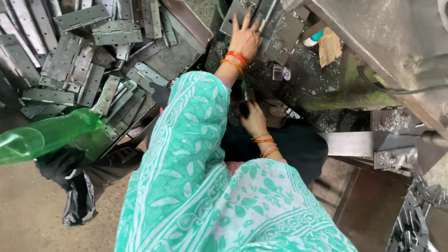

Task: The person operates a manual press machine to process metal brackets. They pick up brackets from a bin, place them into the press, activate the lever, and return the processed pieces to the bin.

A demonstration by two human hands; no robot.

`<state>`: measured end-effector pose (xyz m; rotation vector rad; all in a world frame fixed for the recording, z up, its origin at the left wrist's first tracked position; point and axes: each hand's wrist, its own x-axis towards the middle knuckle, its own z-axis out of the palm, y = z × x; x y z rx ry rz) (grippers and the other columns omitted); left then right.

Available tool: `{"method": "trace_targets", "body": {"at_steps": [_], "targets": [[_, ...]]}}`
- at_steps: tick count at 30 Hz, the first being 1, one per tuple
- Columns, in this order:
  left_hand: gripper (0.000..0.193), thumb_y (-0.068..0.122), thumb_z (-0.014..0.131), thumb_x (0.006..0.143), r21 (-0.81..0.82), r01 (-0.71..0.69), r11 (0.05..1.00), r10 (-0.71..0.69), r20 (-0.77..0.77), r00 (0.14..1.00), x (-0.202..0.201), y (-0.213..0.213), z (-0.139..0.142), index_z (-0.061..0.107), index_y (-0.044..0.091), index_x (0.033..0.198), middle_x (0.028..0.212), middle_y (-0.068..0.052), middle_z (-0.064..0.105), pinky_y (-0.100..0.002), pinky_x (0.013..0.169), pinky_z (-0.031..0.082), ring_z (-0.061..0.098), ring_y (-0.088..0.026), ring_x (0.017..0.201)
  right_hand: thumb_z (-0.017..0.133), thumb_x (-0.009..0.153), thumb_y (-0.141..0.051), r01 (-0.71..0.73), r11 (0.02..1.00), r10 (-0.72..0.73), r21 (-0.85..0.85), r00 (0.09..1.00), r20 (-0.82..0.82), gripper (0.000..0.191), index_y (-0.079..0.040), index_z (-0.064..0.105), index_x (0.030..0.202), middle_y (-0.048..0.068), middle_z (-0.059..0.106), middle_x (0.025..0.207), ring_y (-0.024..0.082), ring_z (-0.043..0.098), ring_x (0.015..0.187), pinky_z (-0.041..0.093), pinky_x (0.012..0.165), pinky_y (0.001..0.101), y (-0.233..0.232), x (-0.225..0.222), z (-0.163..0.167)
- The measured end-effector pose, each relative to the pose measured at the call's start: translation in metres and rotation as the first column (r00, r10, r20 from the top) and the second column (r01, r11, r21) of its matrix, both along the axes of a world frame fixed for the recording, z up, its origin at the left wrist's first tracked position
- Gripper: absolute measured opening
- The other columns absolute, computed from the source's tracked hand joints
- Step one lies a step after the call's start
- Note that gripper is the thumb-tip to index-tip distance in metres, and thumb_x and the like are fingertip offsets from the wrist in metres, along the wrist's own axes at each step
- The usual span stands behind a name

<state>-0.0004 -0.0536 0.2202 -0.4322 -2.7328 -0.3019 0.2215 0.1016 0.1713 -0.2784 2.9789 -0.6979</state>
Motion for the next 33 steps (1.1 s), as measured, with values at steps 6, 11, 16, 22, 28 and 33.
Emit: {"method": "trace_targets", "body": {"at_steps": [6, 11, 16, 22, 28, 33], "targets": [[0.041, 0.039, 0.052, 0.103, 0.077, -0.016, 0.997, 0.008, 0.102, 0.995, 0.021, -0.009, -0.003, 0.073, 0.013, 0.126, 0.151, 0.0, 0.052, -0.079, 0.116, 0.006, 0.018, -0.036, 0.152, 0.076, 0.079, -0.025, -0.093, 0.995, 0.091, 0.045, 0.995, 0.052, 0.055, -0.007, 0.063, 0.129, 0.023, 0.064, 0.117, 0.045, 0.064, 0.104, 0.055, 0.085, 0.0518, -0.003, -0.011, 0.034], [0.042, 0.039, 0.052, 0.1, 0.129, 0.025, 0.991, -0.027, 0.013, 1.0, 0.01, -0.015, -0.001, 0.073, 0.014, 0.126, 0.147, 0.003, 0.054, -0.079, 0.114, 0.005, 0.02, -0.035, 0.15, 0.075, 0.087, -0.031, -0.105, 0.989, 0.094, 0.1, 0.989, 0.111, 0.052, -0.014, 0.063, 0.135, 0.019, 0.065, 0.121, 0.043, 0.066, 0.108, 0.057, 0.089, 0.0507, -0.004, -0.027, 0.047], [0.04, 0.039, 0.051, 0.105, 0.08, 0.06, 0.995, -0.069, 0.109, 0.992, 0.001, -0.019, -0.002, 0.074, 0.014, 0.126, 0.151, 0.001, 0.053, -0.077, 0.117, 0.004, 0.017, -0.035, 0.154, 0.077, 0.081, -0.029, -0.011, 0.994, 0.003, 0.109, 0.998, 0.07, 0.06, -0.02, 0.057, 0.138, 0.024, 0.056, 0.133, 0.049, 0.065, 0.1, 0.055, 0.081, 0.0573, -0.023, 0.006, 0.006], [0.043, 0.043, 0.05, 0.103, 0.021, 0.014, 1.0, -0.015, 0.056, 0.998, 0.012, -0.013, -0.007, 0.074, 0.014, 0.125, 0.152, -0.001, 0.052, -0.078, 0.116, 0.006, 0.015, -0.036, 0.153, 0.076, 0.084, -0.029, 0.007, 1.0, -0.007, 0.009, 0.999, 0.046, 0.05, -0.026, 0.059, 0.131, 0.022, 0.052, 0.146, 0.051, 0.066, 0.101, 0.056, 0.081, 0.0581, -0.022, 0.021, -0.015], [0.047, 0.045, 0.048, 0.104, -0.005, 0.0, 1.0, 0.0, 0.147, 0.989, 0.023, -0.004, -0.006, 0.072, 0.012, 0.127, 0.156, 0.001, 0.048, -0.079, 0.115, 0.005, 0.012, -0.037, 0.153, 0.076, 0.082, -0.028, -0.004, 0.998, -0.001, 0.056, 0.995, 0.097, 0.051, -0.025, 0.062, 0.13, 0.02, 0.06, 0.132, 0.048, 0.065, 0.104, 0.055, 0.083, 0.056, -0.017, 0.015, 0.019], [0.052, 0.046, 0.049, 0.101, 0.031, -0.042, 0.999, 0.04, 0.065, 0.997, 0.007, -0.001, -0.002, 0.068, 0.013, 0.136, 0.15, 0.0, 0.051, -0.079, 0.116, 0.003, 0.013, -0.035, 0.153, 0.073, 0.084, -0.032, -0.107, 0.985, 0.093, 0.134, 0.99, 0.103, 0.063, -0.012, 0.056, 0.141, 0.021, 0.064, 0.12, 0.046, 0.065, 0.104, 0.055, 0.083, 0.0551, -0.006, -0.02, 0.065]]}}
